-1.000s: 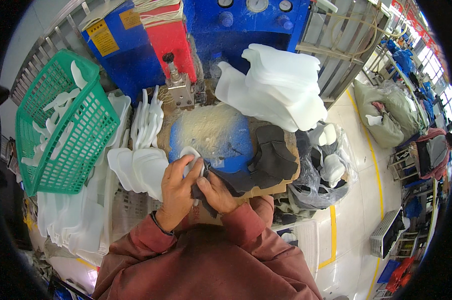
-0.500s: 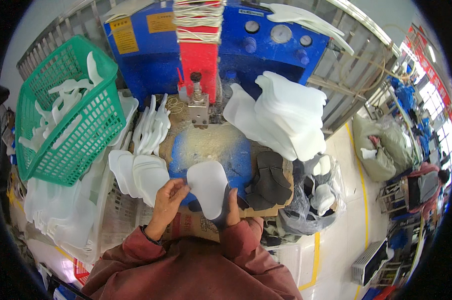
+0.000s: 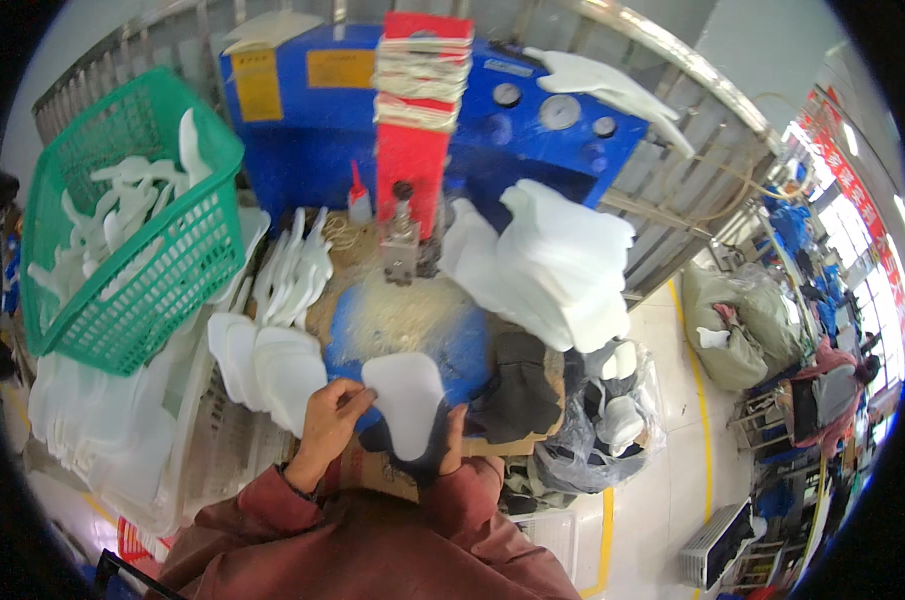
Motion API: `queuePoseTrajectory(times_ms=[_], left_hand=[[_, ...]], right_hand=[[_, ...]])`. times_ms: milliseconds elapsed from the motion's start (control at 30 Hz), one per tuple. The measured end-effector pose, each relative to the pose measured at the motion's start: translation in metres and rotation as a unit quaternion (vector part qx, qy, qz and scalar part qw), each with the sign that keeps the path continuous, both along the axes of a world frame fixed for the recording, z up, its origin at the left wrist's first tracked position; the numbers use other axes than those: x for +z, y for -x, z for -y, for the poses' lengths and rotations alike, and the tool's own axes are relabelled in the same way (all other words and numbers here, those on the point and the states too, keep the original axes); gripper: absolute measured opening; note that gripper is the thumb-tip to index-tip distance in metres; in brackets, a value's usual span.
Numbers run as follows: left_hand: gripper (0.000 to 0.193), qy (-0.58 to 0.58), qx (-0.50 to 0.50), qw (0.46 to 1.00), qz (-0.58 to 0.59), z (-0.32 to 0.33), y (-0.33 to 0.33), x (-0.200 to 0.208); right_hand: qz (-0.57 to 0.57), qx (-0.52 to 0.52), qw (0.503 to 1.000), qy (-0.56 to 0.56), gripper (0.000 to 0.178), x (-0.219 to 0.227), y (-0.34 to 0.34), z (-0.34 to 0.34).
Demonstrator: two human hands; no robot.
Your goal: The person repeatedly places a white insole into a black shoe upper, presses the edges, and sets the assembled unit aside. The person handles multiple shoe uppers and insoles one at a time at a workbench with a sewing machine and baskets of parts.
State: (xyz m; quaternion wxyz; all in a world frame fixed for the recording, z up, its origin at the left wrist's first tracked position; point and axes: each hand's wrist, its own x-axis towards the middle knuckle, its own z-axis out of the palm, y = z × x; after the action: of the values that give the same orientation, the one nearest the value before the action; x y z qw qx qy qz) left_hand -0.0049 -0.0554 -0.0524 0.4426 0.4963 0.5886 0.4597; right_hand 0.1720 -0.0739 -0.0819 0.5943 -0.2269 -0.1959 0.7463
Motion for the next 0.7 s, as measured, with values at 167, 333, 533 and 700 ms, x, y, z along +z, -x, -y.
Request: queuePoseTrajectory(times_ms=[167,333,533,700], left_hand=[[0.017,-0.012,0.018,1.000,0.004,-0.005,0.000,-0.014],[0.018,0.070,0.007,0.985,0.159,-0.012,0.003,-0.029],[0.014,0.058,0.012,0.972,0.229,-0.015,0.010,-0.043],[0.017,0.011,0.007,0.990,0.143,-0.019,0.012,-0.054]], right_hand=[[0.017,-0.012,0.991,0.136,0.084,-0.003,0.008,0.002],[-0.030,0.033,0.987,0.155,0.072,-0.002,0.005,-0.002],[-0.032,0.036,0.981,0.188,0.064,-0.003,0.002,-0.009],[-0.028,0.057,0.986,0.154,0.068,0.002,0.011,-0.002]])
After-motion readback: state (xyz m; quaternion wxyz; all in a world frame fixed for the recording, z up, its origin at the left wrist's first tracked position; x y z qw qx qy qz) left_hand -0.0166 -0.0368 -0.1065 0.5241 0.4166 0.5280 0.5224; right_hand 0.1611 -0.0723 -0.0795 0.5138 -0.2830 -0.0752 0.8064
